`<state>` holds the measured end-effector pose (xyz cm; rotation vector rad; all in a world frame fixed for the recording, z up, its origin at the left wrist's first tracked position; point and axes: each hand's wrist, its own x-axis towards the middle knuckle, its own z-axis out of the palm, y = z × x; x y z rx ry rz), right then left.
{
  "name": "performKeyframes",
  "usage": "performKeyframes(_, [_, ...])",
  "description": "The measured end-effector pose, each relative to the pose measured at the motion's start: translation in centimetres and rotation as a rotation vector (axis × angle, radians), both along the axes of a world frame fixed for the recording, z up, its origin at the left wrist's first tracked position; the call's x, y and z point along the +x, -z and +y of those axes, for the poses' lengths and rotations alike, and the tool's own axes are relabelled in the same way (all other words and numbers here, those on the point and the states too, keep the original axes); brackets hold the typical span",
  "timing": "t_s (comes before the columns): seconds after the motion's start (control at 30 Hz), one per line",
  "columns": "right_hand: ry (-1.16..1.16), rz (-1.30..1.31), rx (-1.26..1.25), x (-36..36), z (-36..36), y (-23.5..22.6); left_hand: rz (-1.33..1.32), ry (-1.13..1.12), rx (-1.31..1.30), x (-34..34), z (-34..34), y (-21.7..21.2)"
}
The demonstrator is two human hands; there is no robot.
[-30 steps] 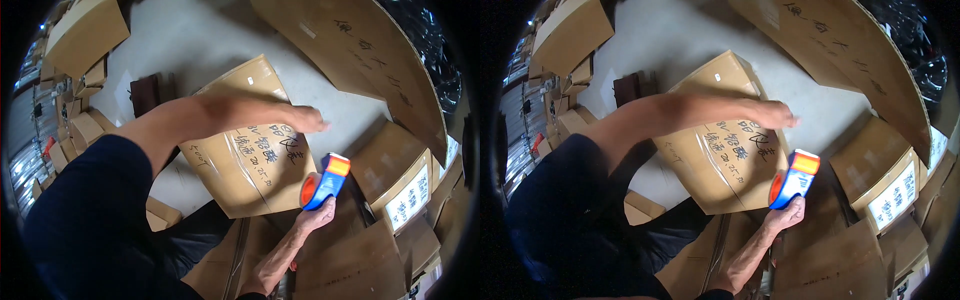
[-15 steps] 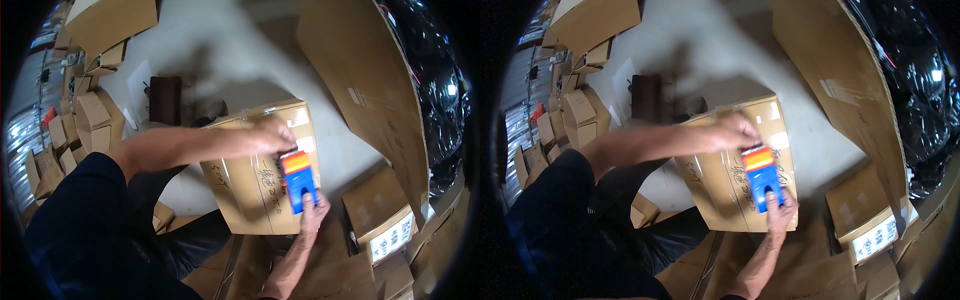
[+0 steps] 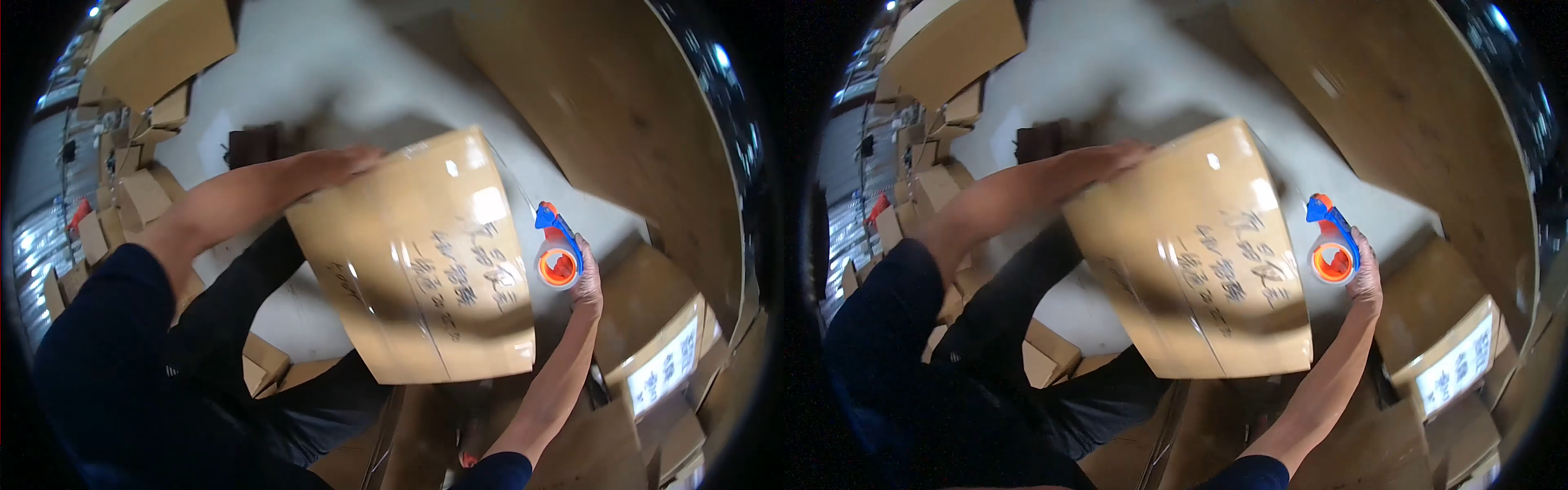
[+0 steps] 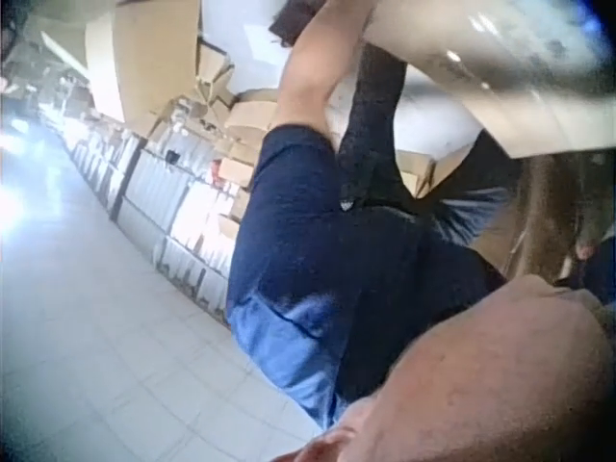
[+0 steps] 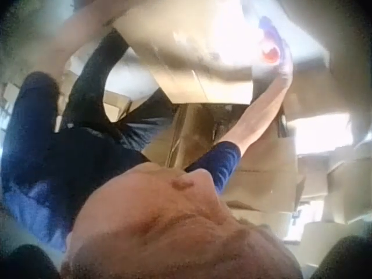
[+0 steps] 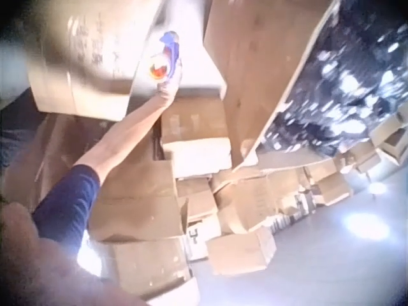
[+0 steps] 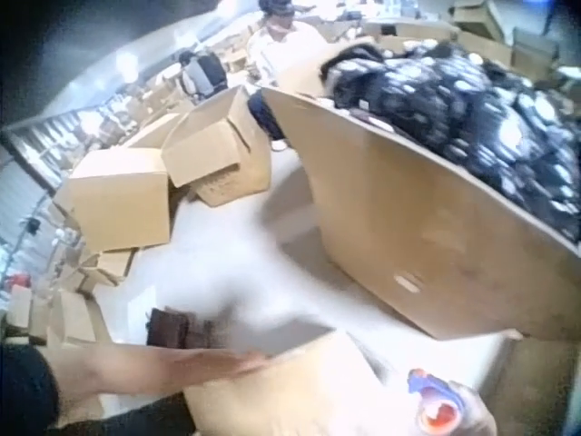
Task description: Labeling and sealing a cardboard box with a marker and tape dispenser, then preparing additional packing materials.
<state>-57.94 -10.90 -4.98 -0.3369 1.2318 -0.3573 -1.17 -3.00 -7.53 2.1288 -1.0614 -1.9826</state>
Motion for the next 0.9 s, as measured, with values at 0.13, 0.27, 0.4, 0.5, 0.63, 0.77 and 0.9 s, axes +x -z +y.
performKeyframes(0.13, [0.163, 0.11, -0.081, -7.1, 6.4, 0.0, -0.438, -0.019, -0.513, 1.2, 5.4, -3.8])
performKeyframes(0.27, [0.324, 0.142, -0.038, -12.9, 17.3, 1.8, -0.818, 0.197, -0.631, 0.9, 5.0, -3.4])
performKeyframes(0.4, [0.608, -0.034, 0.099, -11.5, 33.5, 5.0, -0.7, 0.125, -0.556, 0.8, 3.7, -4.3])
performKeyframes(0.5, [0.898, 0.247, -0.009, -2.5, 46.0, 6.4, -0.648, 0.146, -0.628, -0.7, 3.8, -5.3])
performKeyframes(0.63, [1.327, 0.195, 0.205, 10.3, 60.9, 5.6, -0.586, 0.25, -0.6, 0.5, 3.3, -4.3])
performKeyframes(0.77, [1.581, -0.12, 0.152, 23.8, 70.4, 2.6, -0.61, 0.524, -1.324, -1.5, -4.2, -2.4])
performKeyframes(0.9, [1.881, -0.001, 0.141, 34.7, 59.7, 1.0, -0.283, 0.831, -1.444, -11.5, -9.4, -8.6])
